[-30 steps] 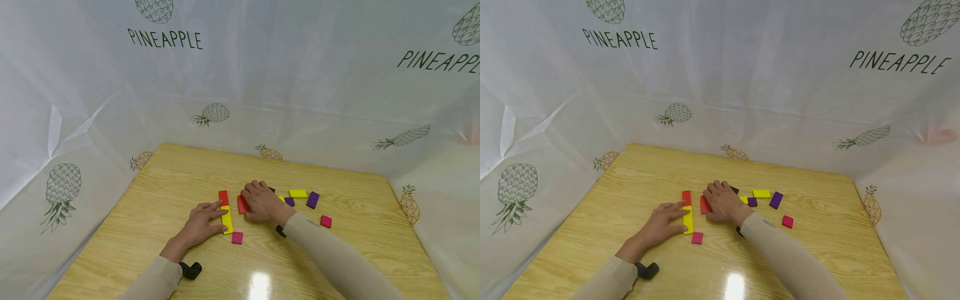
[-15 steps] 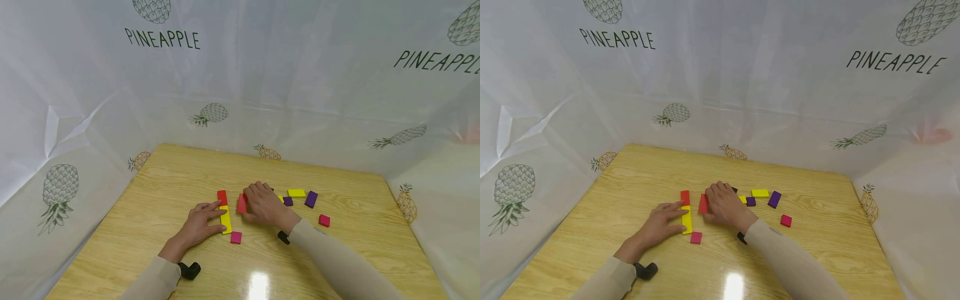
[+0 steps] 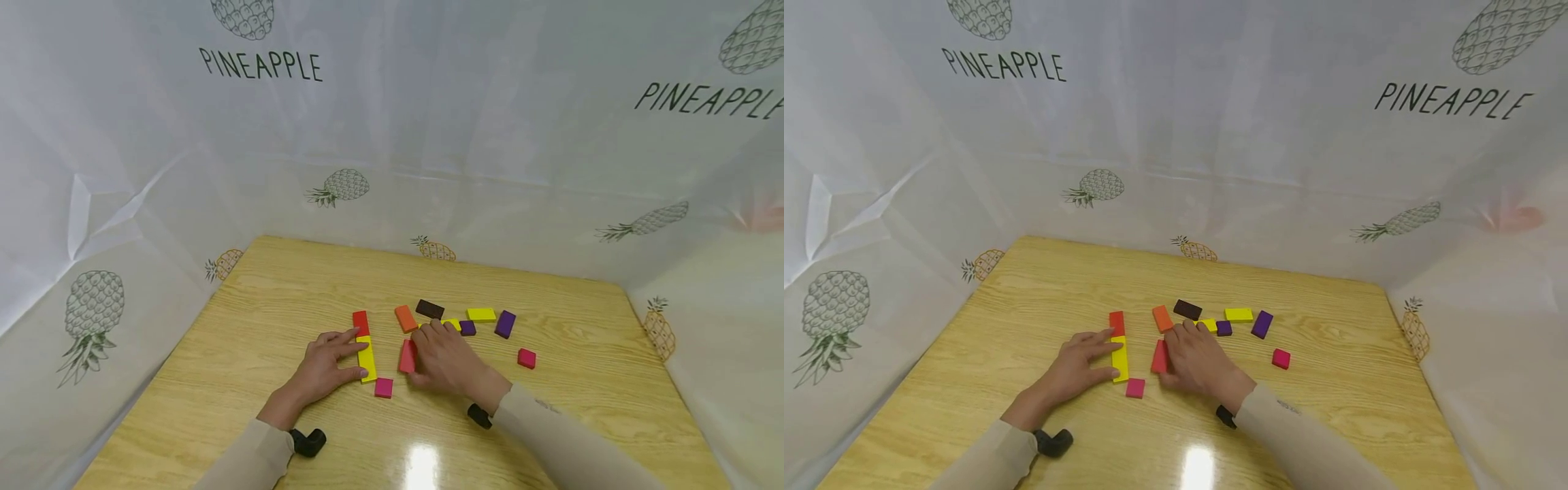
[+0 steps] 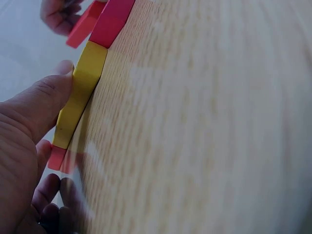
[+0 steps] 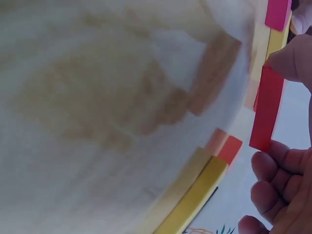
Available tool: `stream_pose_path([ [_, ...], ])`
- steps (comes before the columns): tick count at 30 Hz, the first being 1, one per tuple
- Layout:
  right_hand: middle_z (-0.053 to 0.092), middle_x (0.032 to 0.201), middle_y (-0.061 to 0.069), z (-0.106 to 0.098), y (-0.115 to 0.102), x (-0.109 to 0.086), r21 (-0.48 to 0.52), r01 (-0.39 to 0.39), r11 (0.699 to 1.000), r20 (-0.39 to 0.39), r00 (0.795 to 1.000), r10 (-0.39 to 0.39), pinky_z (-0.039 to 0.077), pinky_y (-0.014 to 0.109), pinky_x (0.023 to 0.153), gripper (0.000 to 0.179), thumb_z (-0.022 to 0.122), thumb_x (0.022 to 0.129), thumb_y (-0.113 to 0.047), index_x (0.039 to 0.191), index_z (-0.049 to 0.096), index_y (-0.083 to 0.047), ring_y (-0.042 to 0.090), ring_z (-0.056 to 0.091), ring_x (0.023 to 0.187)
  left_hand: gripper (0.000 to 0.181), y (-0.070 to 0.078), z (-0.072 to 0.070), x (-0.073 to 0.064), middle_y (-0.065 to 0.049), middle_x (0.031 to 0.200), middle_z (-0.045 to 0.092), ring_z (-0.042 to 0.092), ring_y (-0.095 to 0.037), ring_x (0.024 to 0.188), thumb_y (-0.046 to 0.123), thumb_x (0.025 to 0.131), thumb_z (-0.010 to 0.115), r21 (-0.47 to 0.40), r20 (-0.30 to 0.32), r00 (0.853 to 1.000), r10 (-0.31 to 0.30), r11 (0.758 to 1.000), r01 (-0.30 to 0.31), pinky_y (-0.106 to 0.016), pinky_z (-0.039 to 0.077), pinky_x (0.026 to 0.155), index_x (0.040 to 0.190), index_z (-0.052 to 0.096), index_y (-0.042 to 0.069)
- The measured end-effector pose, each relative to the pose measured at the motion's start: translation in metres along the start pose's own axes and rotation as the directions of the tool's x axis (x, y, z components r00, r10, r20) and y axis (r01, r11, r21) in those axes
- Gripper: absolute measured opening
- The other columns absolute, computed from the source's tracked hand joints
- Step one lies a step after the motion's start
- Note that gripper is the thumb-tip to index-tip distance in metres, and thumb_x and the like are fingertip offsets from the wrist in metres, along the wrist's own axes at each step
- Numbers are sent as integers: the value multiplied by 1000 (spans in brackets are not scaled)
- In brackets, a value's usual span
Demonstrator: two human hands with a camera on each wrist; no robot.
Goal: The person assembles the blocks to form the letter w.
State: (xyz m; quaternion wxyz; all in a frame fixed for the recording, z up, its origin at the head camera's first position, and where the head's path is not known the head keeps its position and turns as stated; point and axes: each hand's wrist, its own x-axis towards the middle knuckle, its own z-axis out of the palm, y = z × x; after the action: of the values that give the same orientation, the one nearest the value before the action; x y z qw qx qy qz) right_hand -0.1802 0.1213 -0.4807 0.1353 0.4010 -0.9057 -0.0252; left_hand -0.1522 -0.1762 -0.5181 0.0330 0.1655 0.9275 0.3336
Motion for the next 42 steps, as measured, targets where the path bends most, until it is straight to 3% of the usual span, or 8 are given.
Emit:
stream_pose_path([
  [7, 61, 94, 2, 4, -9, -10, 46, -29, 999, 70, 997, 26, 38, 32, 75, 50, 69, 89, -57, 103, 62, -11, 20, 48, 86, 56, 0, 0, -1, 0, 165, 47, 43, -34, 145, 45, 92, 81, 10, -16, 1000, 10, 1000, -10, -61, 33, 112, 142, 70, 25],
  [18, 59, 93, 0, 7, -15, -10, 54, -40, 998, 80, 996, 36, 36, 32, 75, 50, 67, 90, -59, 106, 63, -12, 19, 46, 86, 55, 1, 1, 0, -1, 164, 49, 43, -35, 145, 47, 92, 80, -4, -22, 1000, 11, 1000, -11, -62, 33, 111, 141, 70, 24],
  [27, 57, 88, -1, 8, -19, -7, 43, -25, 999, 32, 999, 24, 36, 31, 73, 48, 71, 88, -56, 103, 64, -11, 18, 44, 82, 56, 1, 0, -1, 0, 164, 48, 42, -34, 145, 46, 92, 80, -4, -16, 1000, 8, 1000, -9, -63, 32, 112, 142, 70, 24],
  [35, 55, 88, -1, 7, -18, -6, 38, -40, 998, 72, 997, 37, 34, 30, 74, 48, 70, 89, -57, 103, 63, -12, 18, 43, 83, 56, 3, 0, 0, 0, 164, 49, 43, -34, 145, 46, 91, 81, -12, -15, 1000, 4, 1000, -4, -62, 33, 112, 141, 71, 24],
  [42, 56, 89, 0, 6, -19, -5, 35, -35, 999, 58, 998, 33, 35, 30, 74, 49, 70, 89, -57, 102, 63, -11, 18, 44, 83, 56, 3, 0, 0, -1, 164, 48, 43, -35, 145, 47, 91, 81, -4, -14, 1000, 7, 1000, -7, -62, 33, 112, 141, 70, 24],
])
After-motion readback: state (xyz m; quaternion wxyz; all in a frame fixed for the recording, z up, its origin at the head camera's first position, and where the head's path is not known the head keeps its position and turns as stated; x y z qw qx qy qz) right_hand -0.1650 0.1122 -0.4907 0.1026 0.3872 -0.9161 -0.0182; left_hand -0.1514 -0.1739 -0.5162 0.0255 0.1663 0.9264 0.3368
